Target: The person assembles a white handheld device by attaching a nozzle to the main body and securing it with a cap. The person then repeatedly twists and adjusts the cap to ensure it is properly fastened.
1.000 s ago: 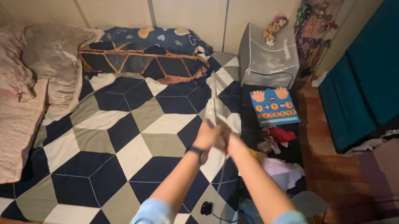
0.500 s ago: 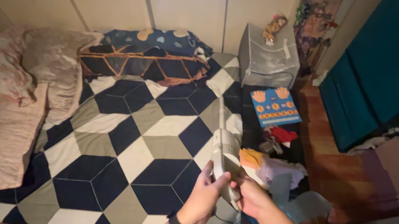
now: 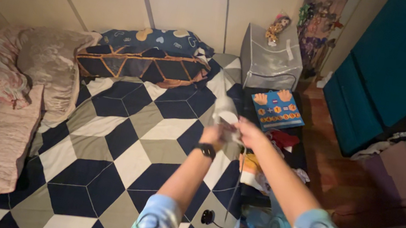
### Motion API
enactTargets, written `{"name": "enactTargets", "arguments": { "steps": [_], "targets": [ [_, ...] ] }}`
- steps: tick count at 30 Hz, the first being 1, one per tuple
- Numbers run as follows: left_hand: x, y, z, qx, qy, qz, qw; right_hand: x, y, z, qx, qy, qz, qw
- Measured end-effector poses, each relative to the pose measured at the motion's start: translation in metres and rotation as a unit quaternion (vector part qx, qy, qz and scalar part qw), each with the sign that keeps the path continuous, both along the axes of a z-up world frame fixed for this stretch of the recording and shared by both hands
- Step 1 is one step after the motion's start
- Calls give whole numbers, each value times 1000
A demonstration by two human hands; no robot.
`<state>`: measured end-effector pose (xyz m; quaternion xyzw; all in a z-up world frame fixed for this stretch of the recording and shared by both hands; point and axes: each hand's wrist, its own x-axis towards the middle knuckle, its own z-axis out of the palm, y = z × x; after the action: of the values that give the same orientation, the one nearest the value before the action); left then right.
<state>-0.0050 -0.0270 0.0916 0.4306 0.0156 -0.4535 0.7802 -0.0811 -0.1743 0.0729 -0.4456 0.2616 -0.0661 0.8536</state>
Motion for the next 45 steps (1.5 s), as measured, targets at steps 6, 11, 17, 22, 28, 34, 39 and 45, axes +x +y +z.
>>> {"name": "enactTargets", "arguments": {
  "steps": [6, 11, 17, 22, 28, 34, 39, 45],
  "targets": [
    [-45, 17, 36, -5, -24, 6, 1000, -46, 17, 12, -35, 3, 13, 999],
    [-149, 101, 118, 8, -42, -6, 999, -174, 81, 40, -38, 0, 49, 998],
    [-201, 140, 160, -11, -47, -17, 999, -229, 132, 87, 28, 4, 2, 1000],
    [-141, 68, 111, -7, -127, -3, 992, -158, 86, 79, 23, 47, -1, 999],
    [-10, -46, 18, -12, -82, 27, 996, -40, -1, 16, 3, -59, -54, 997],
    [-23, -27, 48, -12, -105, -21, 994, -43, -2, 18, -13, -97, -30, 995],
    [-114, 66, 135, -41, 2, -168, 985, -161, 85, 93, 4, 63, -26, 998],
    [-176, 126, 194, -88, 38, -220, 971, -241, 140, 148, 60, 76, -44, 994]
  ]
}}
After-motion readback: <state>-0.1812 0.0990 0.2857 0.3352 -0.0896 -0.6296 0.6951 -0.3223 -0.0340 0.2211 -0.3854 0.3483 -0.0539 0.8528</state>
